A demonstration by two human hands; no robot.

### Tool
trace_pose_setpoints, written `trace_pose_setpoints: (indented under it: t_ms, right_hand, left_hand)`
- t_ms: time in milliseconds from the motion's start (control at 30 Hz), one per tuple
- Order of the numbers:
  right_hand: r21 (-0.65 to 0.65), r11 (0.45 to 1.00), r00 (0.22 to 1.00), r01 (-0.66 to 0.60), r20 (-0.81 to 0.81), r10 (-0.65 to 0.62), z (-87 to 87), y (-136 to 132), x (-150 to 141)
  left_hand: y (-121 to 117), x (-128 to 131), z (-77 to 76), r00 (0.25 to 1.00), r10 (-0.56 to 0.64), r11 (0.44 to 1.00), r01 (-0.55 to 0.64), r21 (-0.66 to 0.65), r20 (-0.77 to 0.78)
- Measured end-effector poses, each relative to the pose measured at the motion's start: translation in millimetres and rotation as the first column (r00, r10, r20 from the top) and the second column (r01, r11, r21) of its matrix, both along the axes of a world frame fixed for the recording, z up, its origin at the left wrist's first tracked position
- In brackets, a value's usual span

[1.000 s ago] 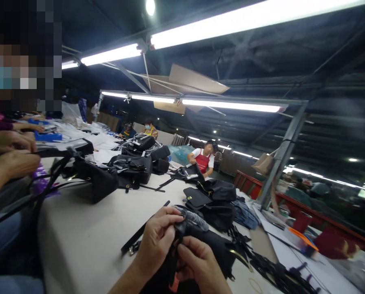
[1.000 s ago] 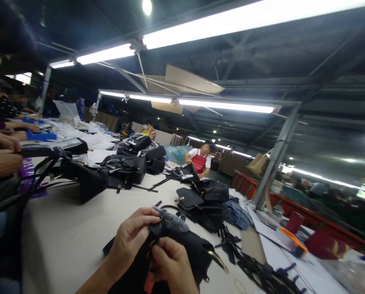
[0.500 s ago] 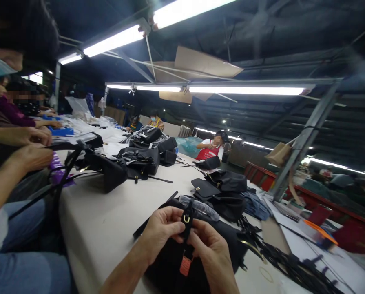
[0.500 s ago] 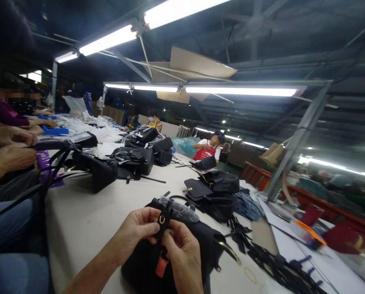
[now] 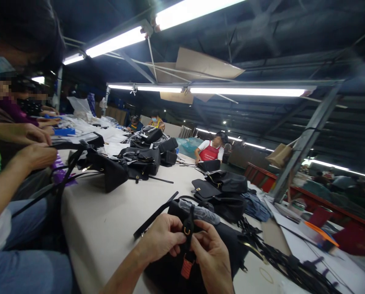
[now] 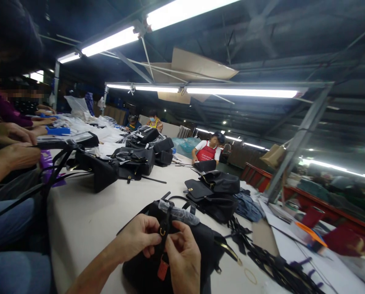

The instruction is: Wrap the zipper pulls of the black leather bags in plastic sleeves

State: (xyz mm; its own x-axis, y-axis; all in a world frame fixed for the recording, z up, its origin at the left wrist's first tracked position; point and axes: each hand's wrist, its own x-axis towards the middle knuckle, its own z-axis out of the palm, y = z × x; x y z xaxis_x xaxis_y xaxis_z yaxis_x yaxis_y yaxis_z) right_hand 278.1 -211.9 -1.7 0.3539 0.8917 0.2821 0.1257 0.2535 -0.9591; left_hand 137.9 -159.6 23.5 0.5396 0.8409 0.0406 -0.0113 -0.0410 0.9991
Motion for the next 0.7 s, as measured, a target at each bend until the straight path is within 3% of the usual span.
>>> trace_pose_setpoints:
  t_ms: [267, 400, 500, 600, 700]
  right_hand:
    - [0.031, 0.999, 1.0, -0.012, 0.029, 0.011, 0.4, -9.2, 1.3]
    - [-0.027, 0.979, 0.979, -0.203, -0.009, 0.203, 3.8, -17.3, 6.8]
    - [-0.022, 0.919, 0.912, -0.392, -0.139, 0.386, 7.8, -23.3, 9.8]
    - [0.032, 0.877, 0.835, -0.48, -0.291, 0.468, 10.8, -27.6, 8.6]
    - [0.033, 0.874, 0.819, -0.485, -0.332, 0.467, 9.8, -29.5, 4.9]
  left_hand:
    - [-4.3, -0.5, -2.8, 0.997, -0.059, 0.992, 0.063, 0.109, -0.04]
    - [0.2, -5.0, 0.8, 0.969, -0.229, 0.968, 0.237, 0.08, -0.095]
    - [2.4, -4.3, 1.7, 0.934, -0.358, 0.933, 0.358, -0.028, 0.003]
    - [-1.2, -0.5, 2.2, 0.924, -0.369, 0.92, 0.379, -0.104, 0.103]
    - [-8.5, 4.1, 0.8, 0.948, -0.294, 0.953, 0.3, -0.041, 0.12]
